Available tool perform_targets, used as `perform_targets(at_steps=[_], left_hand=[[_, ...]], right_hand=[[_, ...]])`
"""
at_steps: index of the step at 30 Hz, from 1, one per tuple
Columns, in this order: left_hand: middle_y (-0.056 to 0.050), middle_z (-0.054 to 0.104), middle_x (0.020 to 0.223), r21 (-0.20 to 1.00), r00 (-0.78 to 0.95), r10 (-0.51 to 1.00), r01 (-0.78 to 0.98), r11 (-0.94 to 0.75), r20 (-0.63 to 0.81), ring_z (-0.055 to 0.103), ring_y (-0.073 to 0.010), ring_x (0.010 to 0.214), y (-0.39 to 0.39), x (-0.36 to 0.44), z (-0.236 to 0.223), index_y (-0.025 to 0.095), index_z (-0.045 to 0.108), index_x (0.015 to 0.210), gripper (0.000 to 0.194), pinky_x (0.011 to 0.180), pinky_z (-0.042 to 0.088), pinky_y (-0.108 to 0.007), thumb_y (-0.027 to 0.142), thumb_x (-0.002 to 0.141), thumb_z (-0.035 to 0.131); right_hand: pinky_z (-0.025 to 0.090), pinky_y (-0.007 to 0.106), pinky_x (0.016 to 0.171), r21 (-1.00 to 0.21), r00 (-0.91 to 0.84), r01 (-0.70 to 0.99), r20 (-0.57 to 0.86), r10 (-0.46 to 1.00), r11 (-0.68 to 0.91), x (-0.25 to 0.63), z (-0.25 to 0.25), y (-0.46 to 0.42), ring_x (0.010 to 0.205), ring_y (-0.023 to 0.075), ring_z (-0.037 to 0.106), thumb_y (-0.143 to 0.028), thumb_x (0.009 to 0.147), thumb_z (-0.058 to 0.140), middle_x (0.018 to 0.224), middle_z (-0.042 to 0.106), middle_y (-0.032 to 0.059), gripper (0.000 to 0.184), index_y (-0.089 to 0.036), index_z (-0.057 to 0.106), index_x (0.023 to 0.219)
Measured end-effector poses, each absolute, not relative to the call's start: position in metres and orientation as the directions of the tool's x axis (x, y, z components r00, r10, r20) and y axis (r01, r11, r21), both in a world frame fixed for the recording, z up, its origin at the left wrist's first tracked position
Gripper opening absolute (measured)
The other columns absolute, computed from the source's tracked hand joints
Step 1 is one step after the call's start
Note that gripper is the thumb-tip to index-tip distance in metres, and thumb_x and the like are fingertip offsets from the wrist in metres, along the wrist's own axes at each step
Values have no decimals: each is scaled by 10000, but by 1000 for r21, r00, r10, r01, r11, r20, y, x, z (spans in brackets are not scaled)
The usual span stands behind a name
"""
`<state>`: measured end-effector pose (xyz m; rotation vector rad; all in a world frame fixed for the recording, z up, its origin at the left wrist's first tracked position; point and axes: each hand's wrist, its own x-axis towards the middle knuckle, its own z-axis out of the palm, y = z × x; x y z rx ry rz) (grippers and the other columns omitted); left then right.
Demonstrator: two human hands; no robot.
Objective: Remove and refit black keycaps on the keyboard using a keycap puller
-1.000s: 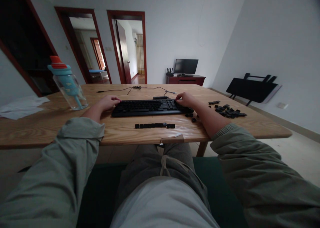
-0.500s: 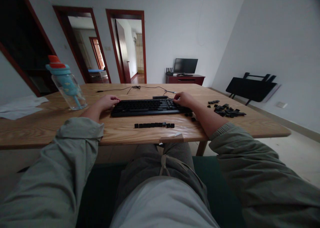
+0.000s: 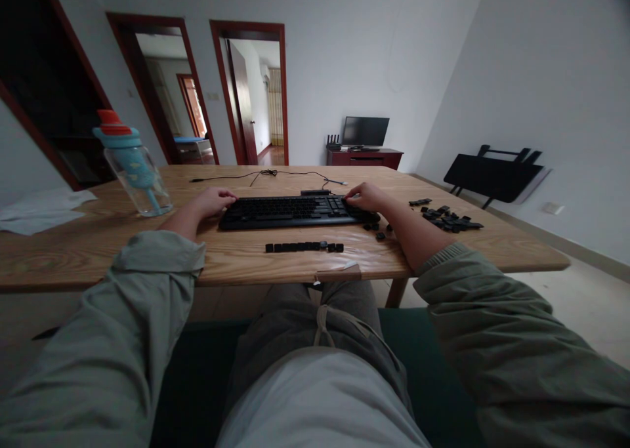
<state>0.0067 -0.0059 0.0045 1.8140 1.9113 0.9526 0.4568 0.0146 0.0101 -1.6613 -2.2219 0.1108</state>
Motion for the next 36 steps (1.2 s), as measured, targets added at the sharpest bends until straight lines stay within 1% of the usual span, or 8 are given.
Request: perform_targets(at_steps=[8, 14, 17, 23, 27, 30, 34, 36], left_hand=[[-53, 734, 798, 654, -91, 971, 752, -79, 222, 647, -228, 770, 4, -1, 0, 187, 758, 815, 331, 639, 483, -287, 444, 608, 729], [-23, 664, 673, 705, -133, 976, 709, -27, 171, 554, -177, 581, 1, 2, -1, 184, 752, 827, 336, 522, 408, -273, 435, 606, 718], [-25, 656, 652, 717, -157, 973, 697, -12, 169, 547, -178, 584, -4, 8, 1, 178, 742, 792, 296, 517, 402, -272, 405, 603, 721], [-43, 696, 724, 699, -114, 976, 713, -49, 184, 603, -204, 655, 5, -1, -3, 174, 757, 853, 401, 567, 459, -284, 477, 593, 715], [-54, 724, 771, 652, -88, 974, 755, -72, 210, 632, -220, 704, 13, -10, -6, 180, 776, 886, 417, 629, 502, -302, 483, 608, 706], [-54, 735, 789, 636, -81, 971, 767, -85, 227, 643, -222, 725, 12, -9, -5, 187, 782, 885, 372, 647, 506, -300, 440, 626, 696], [-48, 735, 775, 643, -111, 968, 764, -63, 227, 644, -226, 740, 10, -7, -3, 192, 775, 840, 306, 659, 504, -298, 393, 624, 696], [-46, 730, 764, 652, -117, 967, 756, -62, 228, 642, -228, 743, 10, -7, -3, 191, 771, 830, 298, 651, 498, -295, 389, 622, 691]], right_hand=[[519, 247, 788, -160, -296, 930, 215, 931, 332, 460, 8, 18, 890, 213, 719, -225, 880, 605, 1046, 797, 89, 358, -173, 785, 1185], [506, 268, 951, -84, -344, 926, 212, 915, 368, 455, 6, 23, 1075, 239, 704, -134, 870, 549, 1215, 755, 88, 406, -186, 776, 1202], [496, 278, 984, -66, -334, 934, 196, 922, 352, 451, 6, 20, 1112, 251, 693, -121, 865, 550, 1230, 749, 91, 397, -191, 787, 1176], [495, 282, 984, -190, -255, 932, 256, 933, 307, 456, 6, 12, 1111, 244, 690, -115, 884, 500, 1214, 754, 94, 437, -187, 764, 1225], [466, 309, 1053, -239, -264, 901, 358, 896, 361, 465, 6, 13, 1224, 244, 630, -97, 845, 517, 1337, 692, 90, 487, -190, 736, 1270], [458, 302, 1057, -231, -301, 895, 320, 898, 382, 465, 4, 14, 1234, 241, 621, -93, 828, 528, 1338, 691, 87, 468, -193, 759, 1222], [499, 288, 964, -252, -284, 908, 218, 934, 336, 458, 0, 13, 1121, 240, 679, -110, 823, 556, 1210, 754, 80, 421, -215, 787, 1160], [506, 281, 927, -273, -281, 903, 213, 936, 333, 459, 4, 13, 1078, 237, 690, -116, 827, 568, 1173, 765, 86, 395, -208, 794, 1137]])
